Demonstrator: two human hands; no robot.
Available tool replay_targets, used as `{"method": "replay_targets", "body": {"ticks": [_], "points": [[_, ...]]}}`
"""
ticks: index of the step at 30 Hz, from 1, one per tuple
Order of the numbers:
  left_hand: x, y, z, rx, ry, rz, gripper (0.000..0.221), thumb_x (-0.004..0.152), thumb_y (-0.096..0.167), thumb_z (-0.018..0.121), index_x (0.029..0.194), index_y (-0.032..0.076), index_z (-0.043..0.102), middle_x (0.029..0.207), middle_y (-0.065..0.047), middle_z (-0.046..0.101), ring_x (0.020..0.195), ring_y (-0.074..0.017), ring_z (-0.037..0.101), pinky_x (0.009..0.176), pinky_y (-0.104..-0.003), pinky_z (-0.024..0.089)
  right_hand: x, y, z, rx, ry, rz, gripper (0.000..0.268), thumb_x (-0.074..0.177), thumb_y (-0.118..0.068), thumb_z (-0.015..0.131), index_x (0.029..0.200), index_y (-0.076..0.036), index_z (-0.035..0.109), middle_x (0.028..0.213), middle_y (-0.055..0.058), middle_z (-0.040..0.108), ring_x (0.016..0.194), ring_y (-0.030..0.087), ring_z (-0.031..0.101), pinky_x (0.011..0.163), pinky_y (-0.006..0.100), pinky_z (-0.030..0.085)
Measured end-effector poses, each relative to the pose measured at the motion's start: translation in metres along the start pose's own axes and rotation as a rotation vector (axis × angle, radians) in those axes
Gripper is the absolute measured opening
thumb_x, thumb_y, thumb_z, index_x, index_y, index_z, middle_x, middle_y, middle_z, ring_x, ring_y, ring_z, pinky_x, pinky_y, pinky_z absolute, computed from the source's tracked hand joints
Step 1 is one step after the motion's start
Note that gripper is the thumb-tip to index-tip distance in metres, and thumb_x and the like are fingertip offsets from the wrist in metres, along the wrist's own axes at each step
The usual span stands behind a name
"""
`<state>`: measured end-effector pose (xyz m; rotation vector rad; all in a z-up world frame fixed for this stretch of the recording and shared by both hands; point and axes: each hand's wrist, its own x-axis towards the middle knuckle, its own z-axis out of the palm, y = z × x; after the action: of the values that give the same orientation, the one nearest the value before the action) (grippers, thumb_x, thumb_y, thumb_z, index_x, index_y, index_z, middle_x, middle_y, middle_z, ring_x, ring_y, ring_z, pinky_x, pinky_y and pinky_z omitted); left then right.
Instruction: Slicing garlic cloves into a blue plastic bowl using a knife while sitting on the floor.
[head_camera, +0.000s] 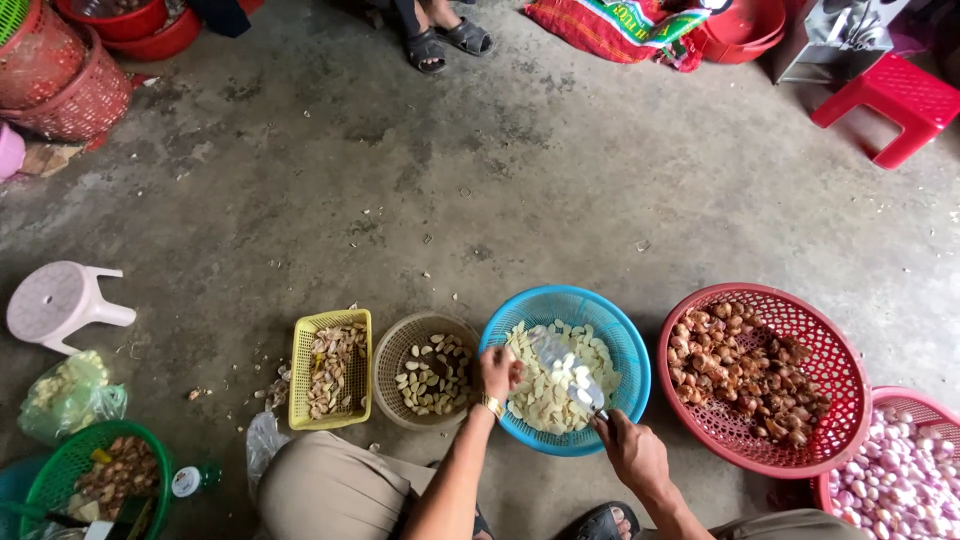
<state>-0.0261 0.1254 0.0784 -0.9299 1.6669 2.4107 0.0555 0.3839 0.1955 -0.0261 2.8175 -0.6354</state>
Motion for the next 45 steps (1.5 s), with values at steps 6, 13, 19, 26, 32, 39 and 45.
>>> {"method": "replay_targets", "body": {"ticks": [6,13,19,26,32,39,45], "points": [[-0.041,0.011,0.015,-0.387,-0.083,-0.238,0.05,0.096,0.052,0.059,0.108,0.003,0.06,0.092,-0.019,0.075,0.077,-0.0311,0.075,0.062,-0.035,0.062,0.004,0.014,0.01,-0.059,-0.01,-0.044,0.039,0.099,-0.055,0.048,0.1,-0.017,0.06,0.069,0.004,0.077,0.05,0.019,0.072,0.049,0.037,0.057],[-0.069,0.03,0.04,-0.126,-0.009,-0.197,0.056,0.089,0.058,0.063,0.103,0.005,0.075,0.073,-0.007,0.07,0.054,-0.0144,0.064,0.038,-0.022,0.049,0.018,0.016,0.044,-0.181,0.011,-0.192,0.037,0.102,-0.054,0.044,0.093,-0.019,0.054,0.052,-0.002,0.064,0.038,0.017,0.057,0.038,0.036,0.048],[-0.048,0.031,0.034,-0.186,-0.126,-0.264,0.048,0.098,0.047,0.057,0.117,0.005,0.07,0.097,-0.013,0.076,0.071,-0.0165,0.067,0.057,-0.025,0.053,0.022,0.01,0.042,-0.102,-0.029,-0.101,0.036,0.103,-0.049,0.045,0.092,-0.016,0.056,0.055,-0.001,0.068,0.039,0.016,0.062,0.038,0.034,0.052],[-0.05,0.032,0.035,-0.121,-0.2,-0.308,0.046,0.099,0.045,0.055,0.126,0.009,0.067,0.119,-0.015,0.076,0.097,-0.0222,0.073,0.066,-0.028,0.058,0.028,0.015,0.043,-0.123,-0.035,-0.063,0.038,0.102,-0.051,0.043,0.096,-0.016,0.058,0.057,0.002,0.067,0.041,0.018,0.062,0.039,0.035,0.053],[-0.038,0.032,0.029,-0.217,-0.185,-0.284,0.036,0.095,0.041,0.066,0.11,0.007,0.07,0.093,-0.01,0.074,0.075,-0.0188,0.068,0.05,-0.025,0.048,0.024,0.017,0.044,-0.117,-0.005,-0.152,0.035,0.101,-0.051,0.047,0.097,-0.017,0.056,0.057,0.003,0.068,0.042,0.02,0.062,0.04,0.037,0.052],[-0.039,0.056,0.025,-0.263,-0.132,-0.354,0.014,0.091,0.011,0.072,0.103,0.005,0.069,0.083,-0.007,0.068,0.065,-0.0171,0.06,0.049,-0.027,0.048,0.003,0.003,0.026,-0.019,0.016,-0.198,0.035,0.098,-0.047,0.054,0.106,-0.014,0.062,0.068,0.007,0.076,0.051,0.026,0.072,0.047,0.041,0.055],[-0.032,0.023,0.03,-0.302,-0.28,-0.471,0.039,0.096,0.031,0.065,0.125,0.005,0.065,0.122,-0.019,0.072,0.116,-0.0303,0.067,0.113,-0.072,0.023,0.025,0.014,0.031,-0.11,0.072,-0.177,0.032,0.102,-0.047,0.049,0.095,-0.017,0.055,0.055,0.003,0.067,0.037,0.019,0.061,0.036,0.038,0.048]]}}
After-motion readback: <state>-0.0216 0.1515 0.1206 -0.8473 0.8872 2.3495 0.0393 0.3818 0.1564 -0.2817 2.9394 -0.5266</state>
